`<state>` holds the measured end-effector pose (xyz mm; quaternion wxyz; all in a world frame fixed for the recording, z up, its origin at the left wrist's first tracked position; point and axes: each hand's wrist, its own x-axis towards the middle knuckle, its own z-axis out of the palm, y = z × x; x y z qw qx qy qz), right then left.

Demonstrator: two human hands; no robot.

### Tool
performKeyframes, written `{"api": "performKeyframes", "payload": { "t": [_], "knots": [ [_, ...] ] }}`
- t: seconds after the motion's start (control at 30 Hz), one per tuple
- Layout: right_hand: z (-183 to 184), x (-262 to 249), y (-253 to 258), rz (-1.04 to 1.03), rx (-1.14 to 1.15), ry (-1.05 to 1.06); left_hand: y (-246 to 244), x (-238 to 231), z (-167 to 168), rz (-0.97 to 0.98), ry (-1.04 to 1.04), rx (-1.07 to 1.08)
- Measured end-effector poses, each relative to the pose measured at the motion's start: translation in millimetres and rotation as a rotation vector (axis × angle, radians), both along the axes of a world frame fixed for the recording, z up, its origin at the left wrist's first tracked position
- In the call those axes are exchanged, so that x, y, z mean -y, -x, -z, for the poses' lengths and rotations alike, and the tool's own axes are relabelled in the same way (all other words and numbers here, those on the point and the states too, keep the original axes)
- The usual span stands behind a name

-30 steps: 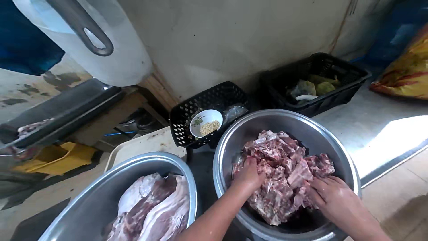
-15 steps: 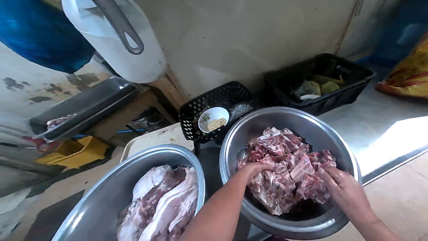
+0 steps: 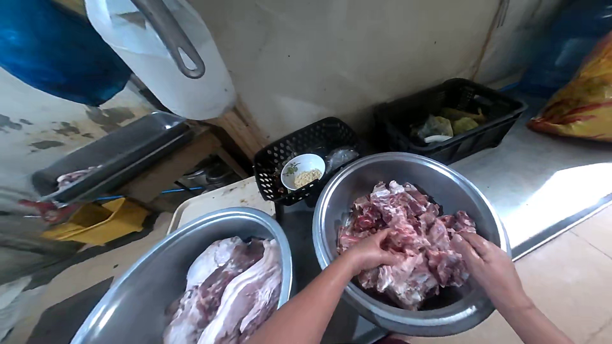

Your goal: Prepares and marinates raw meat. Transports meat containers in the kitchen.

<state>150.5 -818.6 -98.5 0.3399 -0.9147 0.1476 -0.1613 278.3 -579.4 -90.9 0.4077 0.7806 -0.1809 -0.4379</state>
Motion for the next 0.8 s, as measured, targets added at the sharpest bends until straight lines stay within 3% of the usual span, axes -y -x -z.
{"api": "performKeyframes", "payload": {
  "t": [0.07,0.27,0.53,0.8],
  "knots": [
    [0,2,-2,-0.003,-0.014,-0.025,1,5,-12,0.069,-0.009,0.031],
    [0,3,-2,-0.01,-0.025,-0.025,-2,38,-28,0.058,-0.339,0.273],
    [2,3,0,-0.03,-0.014,0.017,-33,53,-3,-0.02,-0.442,0.218],
    [1,1,-1,-0.04,0.001,0.039,-53,53,9,-0.091,-0.403,0.049]
  ]
}}
